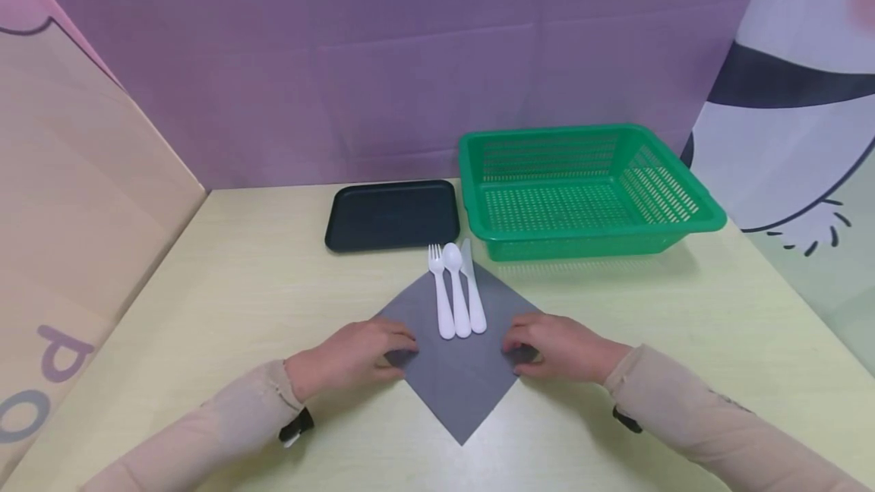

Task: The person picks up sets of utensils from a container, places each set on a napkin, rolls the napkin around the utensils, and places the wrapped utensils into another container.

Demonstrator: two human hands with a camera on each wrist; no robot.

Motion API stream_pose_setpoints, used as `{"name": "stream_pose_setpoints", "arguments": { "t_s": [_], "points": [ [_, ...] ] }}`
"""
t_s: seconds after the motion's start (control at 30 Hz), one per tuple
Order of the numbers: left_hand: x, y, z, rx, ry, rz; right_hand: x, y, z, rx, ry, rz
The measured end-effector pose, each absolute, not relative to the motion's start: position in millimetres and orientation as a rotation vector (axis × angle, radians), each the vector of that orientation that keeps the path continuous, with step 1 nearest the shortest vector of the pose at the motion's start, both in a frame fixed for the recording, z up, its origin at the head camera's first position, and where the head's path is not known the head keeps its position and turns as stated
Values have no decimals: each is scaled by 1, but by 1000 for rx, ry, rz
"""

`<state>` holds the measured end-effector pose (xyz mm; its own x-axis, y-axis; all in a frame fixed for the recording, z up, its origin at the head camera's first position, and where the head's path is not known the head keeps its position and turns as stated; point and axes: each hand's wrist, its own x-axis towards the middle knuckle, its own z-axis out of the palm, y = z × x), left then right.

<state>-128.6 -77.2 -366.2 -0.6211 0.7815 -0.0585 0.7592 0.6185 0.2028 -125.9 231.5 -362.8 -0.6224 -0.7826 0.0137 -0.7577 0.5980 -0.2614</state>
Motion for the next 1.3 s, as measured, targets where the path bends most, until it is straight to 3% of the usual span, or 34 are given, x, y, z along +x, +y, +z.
{"name": "stream_pose_setpoints", "arguments": {
  "t_s": [0.83,1.3],
  "points": [
    [-129,-76,-365,1291,2707,276,-129,224,-367,-1374,2772,-412],
    [-129,-67,-359,1237,2725,255,-138,227,-361,-1091,2699,-667]
  ]
}}
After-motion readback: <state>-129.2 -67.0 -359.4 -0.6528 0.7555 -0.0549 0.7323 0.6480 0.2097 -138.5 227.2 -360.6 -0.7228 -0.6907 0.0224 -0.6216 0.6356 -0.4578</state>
